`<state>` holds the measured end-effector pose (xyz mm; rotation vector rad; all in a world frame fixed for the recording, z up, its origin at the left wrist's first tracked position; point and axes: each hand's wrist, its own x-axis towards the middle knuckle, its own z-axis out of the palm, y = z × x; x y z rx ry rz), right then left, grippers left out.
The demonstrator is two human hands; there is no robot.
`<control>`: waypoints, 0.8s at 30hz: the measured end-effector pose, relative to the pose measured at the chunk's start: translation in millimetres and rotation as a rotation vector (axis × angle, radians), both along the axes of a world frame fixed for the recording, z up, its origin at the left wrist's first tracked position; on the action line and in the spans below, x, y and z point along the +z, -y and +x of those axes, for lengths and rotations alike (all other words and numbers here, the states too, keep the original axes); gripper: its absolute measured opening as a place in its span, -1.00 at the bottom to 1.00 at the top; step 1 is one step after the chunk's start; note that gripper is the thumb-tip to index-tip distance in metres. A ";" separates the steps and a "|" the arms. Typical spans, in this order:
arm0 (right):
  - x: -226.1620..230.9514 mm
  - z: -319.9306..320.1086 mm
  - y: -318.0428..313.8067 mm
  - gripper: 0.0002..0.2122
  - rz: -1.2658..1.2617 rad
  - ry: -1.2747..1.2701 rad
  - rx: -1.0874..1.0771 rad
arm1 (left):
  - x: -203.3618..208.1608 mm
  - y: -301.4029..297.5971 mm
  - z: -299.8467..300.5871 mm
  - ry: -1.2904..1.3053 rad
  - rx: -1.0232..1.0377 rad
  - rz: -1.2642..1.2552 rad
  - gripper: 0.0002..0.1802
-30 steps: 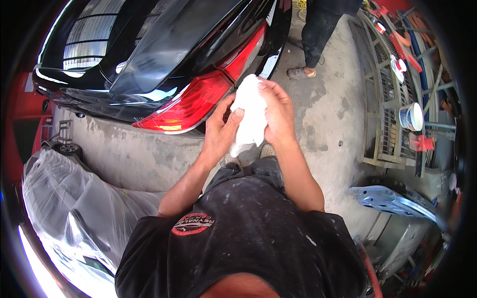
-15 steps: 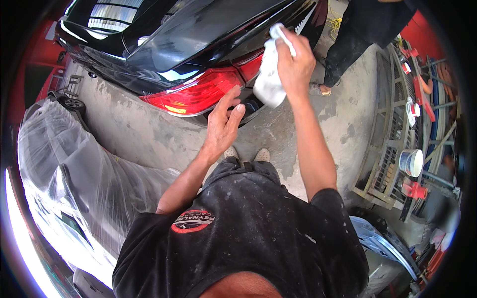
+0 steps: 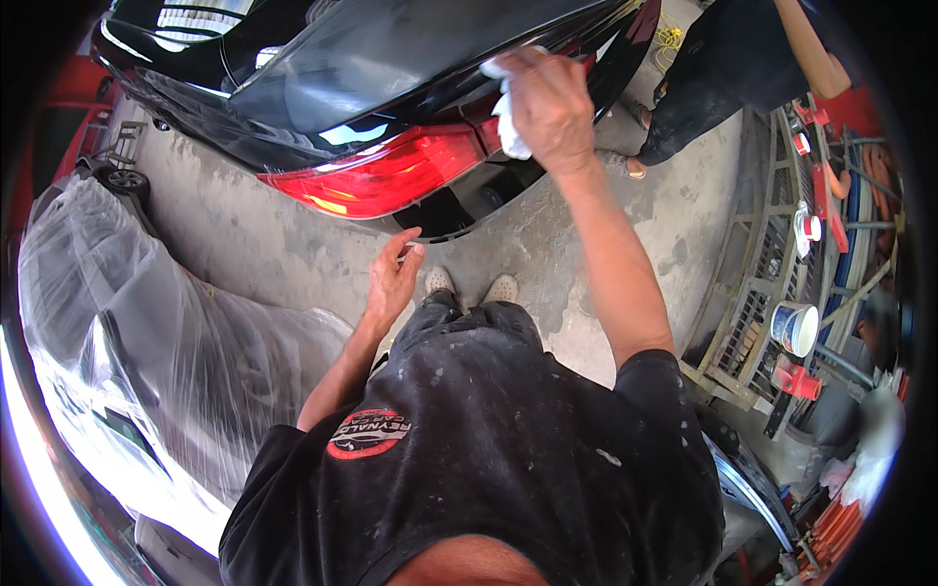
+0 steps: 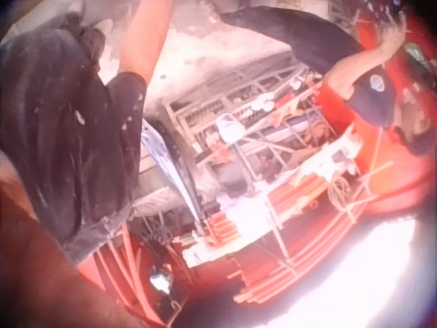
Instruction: The person wipes the rear bumper and taillight area of a black car with a white cloth. Another person uses a polishing machine on the trunk while the recorder continues to wipe the rear bumper and license plate area.
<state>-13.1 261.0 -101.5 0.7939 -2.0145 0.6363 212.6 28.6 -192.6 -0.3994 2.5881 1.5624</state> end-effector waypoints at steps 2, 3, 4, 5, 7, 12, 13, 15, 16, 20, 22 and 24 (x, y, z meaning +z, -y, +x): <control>-1.8 -12.5 -9.4 -0.78 -0.111 -0.033 -0.062 | -0.3 0.6 1.6 -0.007 0.020 0.002 -0.59; -0.1 -16.0 -8.4 -0.81 -0.178 -0.010 -0.125 | 2.9 1.9 0.3 -0.011 0.029 -0.003 -0.59; -0.8 -11.9 -2.6 -0.82 -0.164 0.015 -0.133 | 4.4 3.2 0.0 -0.016 0.038 -0.006 -0.60; -1.9 -2.1 6.4 -0.82 -0.150 0.040 -0.143 | 3.0 4.5 2.3 0.001 0.040 -0.005 -0.60; 0.6 16.6 23.2 -0.85 -0.138 0.044 -0.080 | -0.1 5.8 6.1 0.032 0.039 -0.002 -0.60; 12.8 -25.9 -21.1 -0.82 -0.116 0.120 -0.202 | 2.5 0.4 12.4 0.079 0.027 0.010 -0.57; 11.7 -30.1 -21.7 -0.82 -0.124 0.110 -0.231 | 3.8 -0.6 11.1 0.068 0.015 0.005 -0.57; 14.3 -19.6 -11.5 -0.84 -0.107 0.127 -0.244 | -2.0 -0.1 10.8 0.060 -0.014 -0.027 -0.57; 14.9 -0.2 4.3 -0.86 -0.084 0.157 -0.230 | -4.5 -0.4 8.4 0.053 -0.031 -0.044 -0.57; 0.2 8.8 17.8 -0.86 -0.164 0.158 -0.033 | -4.5 -5.6 1.8 0.102 -0.047 -0.018 -0.57; 10.7 -16.3 -4.8 -0.85 -0.239 0.183 -0.201 | -4.0 -7.4 -2.5 0.071 -0.071 -0.011 -0.58; 16.9 -32.6 -12.4 -0.85 -0.318 0.086 -0.215 | -9.2 -6.2 -5.2 0.044 -0.068 -0.018 -0.58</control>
